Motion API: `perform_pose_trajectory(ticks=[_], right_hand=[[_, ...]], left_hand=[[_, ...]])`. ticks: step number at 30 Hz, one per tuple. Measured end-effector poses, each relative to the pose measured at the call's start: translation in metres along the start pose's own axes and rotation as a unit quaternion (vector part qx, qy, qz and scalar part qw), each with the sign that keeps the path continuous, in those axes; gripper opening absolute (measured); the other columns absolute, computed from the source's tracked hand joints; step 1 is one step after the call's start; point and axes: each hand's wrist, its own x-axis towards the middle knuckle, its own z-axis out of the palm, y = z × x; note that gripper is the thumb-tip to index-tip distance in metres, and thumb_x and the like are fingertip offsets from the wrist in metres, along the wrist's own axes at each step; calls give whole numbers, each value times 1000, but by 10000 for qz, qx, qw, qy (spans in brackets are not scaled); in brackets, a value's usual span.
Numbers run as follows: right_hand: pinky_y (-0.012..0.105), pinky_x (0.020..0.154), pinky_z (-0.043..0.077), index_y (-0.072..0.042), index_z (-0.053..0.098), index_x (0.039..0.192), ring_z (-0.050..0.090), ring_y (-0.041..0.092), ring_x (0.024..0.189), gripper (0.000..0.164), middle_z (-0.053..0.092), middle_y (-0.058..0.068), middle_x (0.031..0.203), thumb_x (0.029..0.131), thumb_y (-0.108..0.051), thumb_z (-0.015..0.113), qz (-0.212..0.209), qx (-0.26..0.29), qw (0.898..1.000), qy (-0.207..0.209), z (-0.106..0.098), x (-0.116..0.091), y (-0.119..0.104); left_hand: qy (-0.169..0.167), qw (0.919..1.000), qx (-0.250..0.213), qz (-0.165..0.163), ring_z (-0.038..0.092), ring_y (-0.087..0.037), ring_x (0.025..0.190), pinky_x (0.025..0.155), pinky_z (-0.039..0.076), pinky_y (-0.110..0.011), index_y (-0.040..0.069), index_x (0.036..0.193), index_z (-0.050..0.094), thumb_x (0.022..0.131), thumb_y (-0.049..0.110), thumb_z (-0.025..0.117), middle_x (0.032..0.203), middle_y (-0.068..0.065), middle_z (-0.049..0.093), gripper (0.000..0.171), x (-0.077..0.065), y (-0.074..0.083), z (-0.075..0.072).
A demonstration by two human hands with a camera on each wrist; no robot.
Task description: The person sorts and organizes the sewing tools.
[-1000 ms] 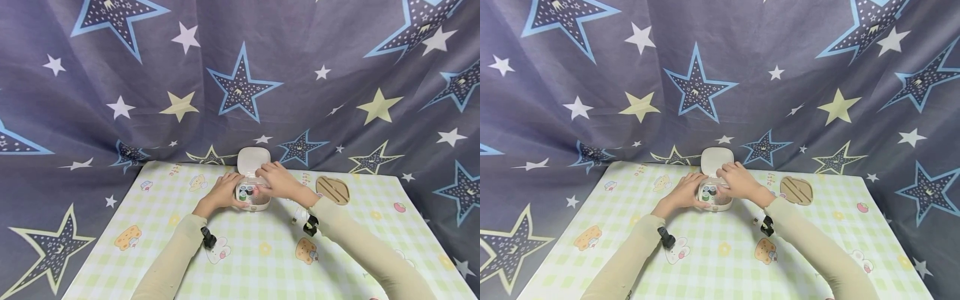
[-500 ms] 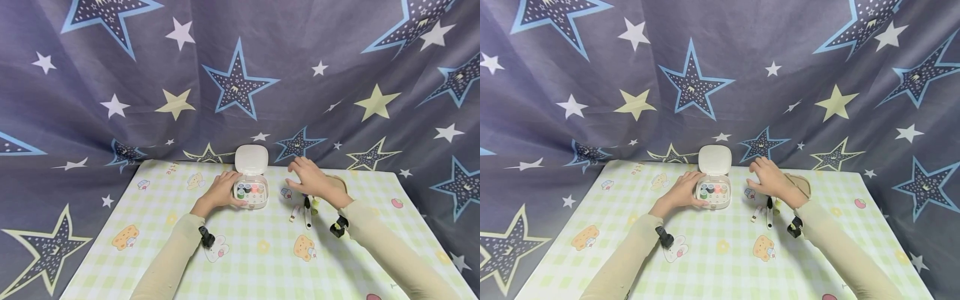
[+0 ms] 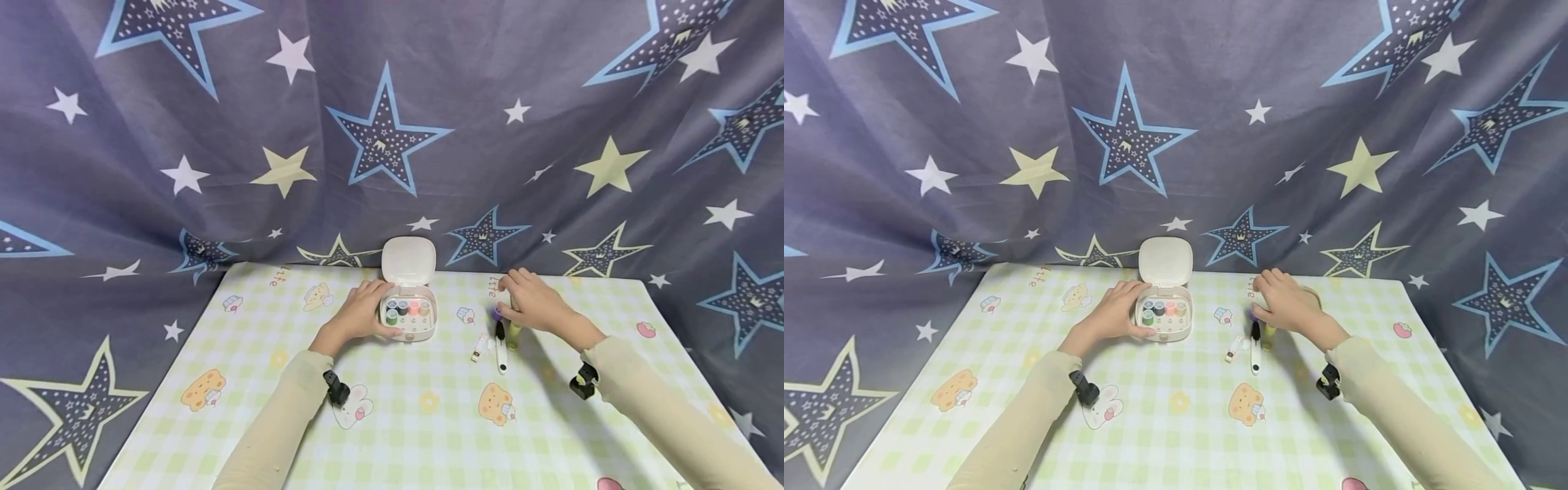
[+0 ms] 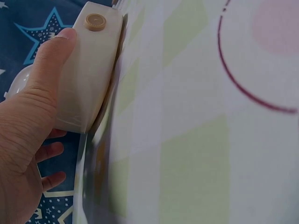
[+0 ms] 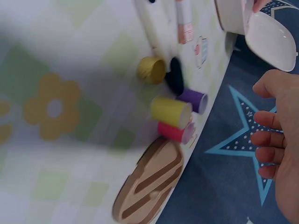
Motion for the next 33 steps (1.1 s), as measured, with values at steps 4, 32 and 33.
perform_pose_trajectory(ticks=[4,32,33], right_hand=[[43,81,44,0,64,103,49,26,85,24,58,10,93,89,-18,71,-213,-173,9996,80,0,-9,4],[43,79,45,-13,64,92,57,29,90,30,56,4,89,67,-10,79,-1179,-846,9890,274,28,-38,22],[42,78,45,-13,64,91,57,28,88,30,55,3,89,66,-9,79,-1187,-839,9890,282,28,-38,22]], left_hand=[[6,10000,27,-9,44,-32,138,109,40,-53,12,155,42,66,61,89,149,-10,51,112,0,0,0],[-18,10000,-62,-65,44,-31,139,110,39,-52,13,155,42,65,60,90,151,-8,50,112,0,-2,2],[-27,10000,-57,-70,44,-31,139,110,39,-52,13,155,41,65,60,89,151,-8,50,112,0,-2,2]])
